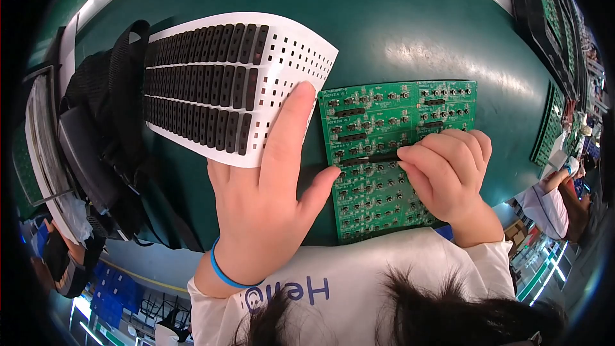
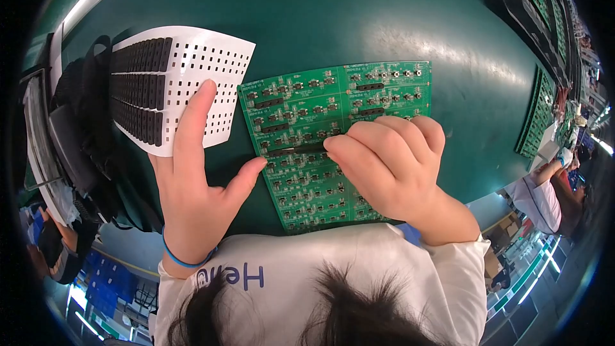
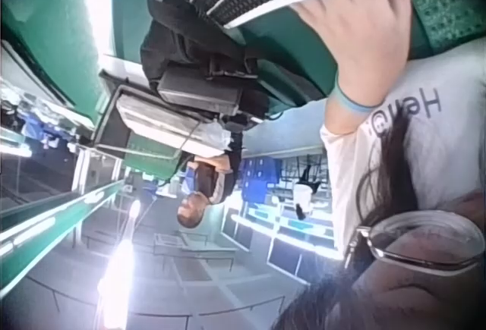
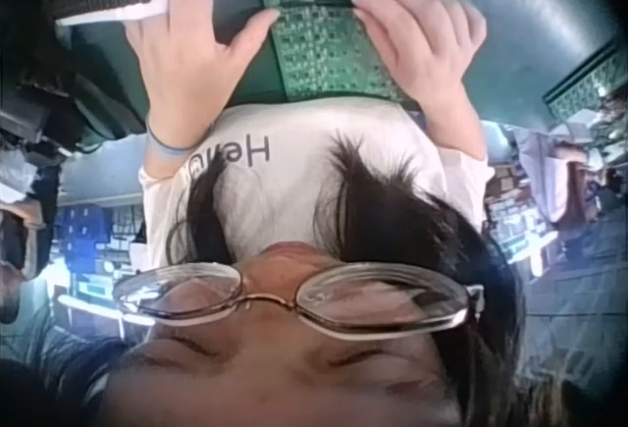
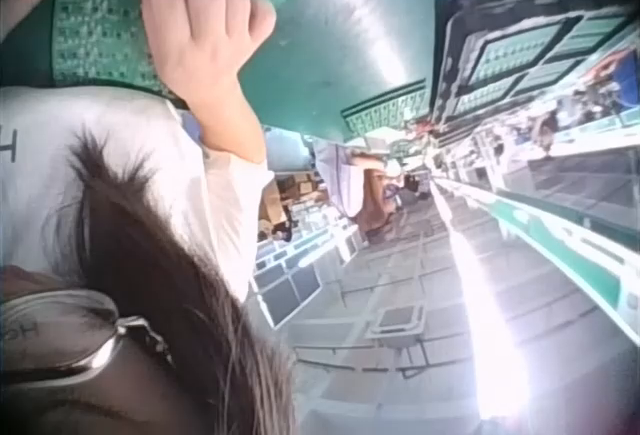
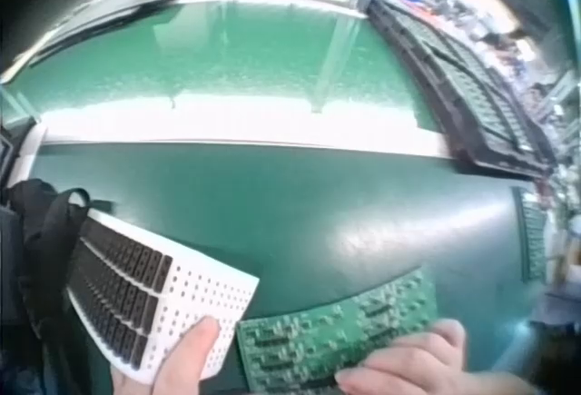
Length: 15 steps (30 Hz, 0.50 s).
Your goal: Assembling electronic components onto a printed circuit board using tweezers.
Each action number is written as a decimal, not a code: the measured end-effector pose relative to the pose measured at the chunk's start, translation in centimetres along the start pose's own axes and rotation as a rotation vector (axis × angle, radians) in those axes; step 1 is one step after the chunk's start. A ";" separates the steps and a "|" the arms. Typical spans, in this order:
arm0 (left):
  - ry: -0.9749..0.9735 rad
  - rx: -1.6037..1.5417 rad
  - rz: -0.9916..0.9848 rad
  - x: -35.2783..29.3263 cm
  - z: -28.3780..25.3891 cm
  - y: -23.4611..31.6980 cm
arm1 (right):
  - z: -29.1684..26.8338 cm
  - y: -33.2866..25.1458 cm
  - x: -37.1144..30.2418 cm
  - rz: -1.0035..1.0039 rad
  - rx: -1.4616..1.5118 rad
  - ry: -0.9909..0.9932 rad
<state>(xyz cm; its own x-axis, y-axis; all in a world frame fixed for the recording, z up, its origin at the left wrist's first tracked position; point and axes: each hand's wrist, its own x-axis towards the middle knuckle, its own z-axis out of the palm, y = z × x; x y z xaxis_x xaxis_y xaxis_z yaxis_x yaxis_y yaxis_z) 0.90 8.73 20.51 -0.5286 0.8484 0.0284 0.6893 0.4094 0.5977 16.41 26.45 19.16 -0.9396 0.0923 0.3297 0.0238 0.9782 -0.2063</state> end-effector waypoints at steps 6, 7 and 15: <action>-0.005 0.006 -0.001 -0.3 -0.3 0.2 | -0.3 -0.2 0.1 -0.010 0.004 0.001; 0.005 0.012 0.012 -0.4 -0.3 0.2 | -0.3 -0.3 0.1 -0.012 0.003 -0.006; -0.011 0.042 0.022 -0.5 -0.3 0.1 | -0.4 -0.4 -0.1 0.003 0.010 -0.010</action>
<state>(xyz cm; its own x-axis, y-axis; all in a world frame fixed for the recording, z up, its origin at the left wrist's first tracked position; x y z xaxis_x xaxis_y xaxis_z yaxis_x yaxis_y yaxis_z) 1.08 8.20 20.79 -0.5077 0.8609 0.0318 0.7207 0.4042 0.5632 16.66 26.10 19.53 -0.9430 0.0928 0.3196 0.0229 0.9761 -0.2159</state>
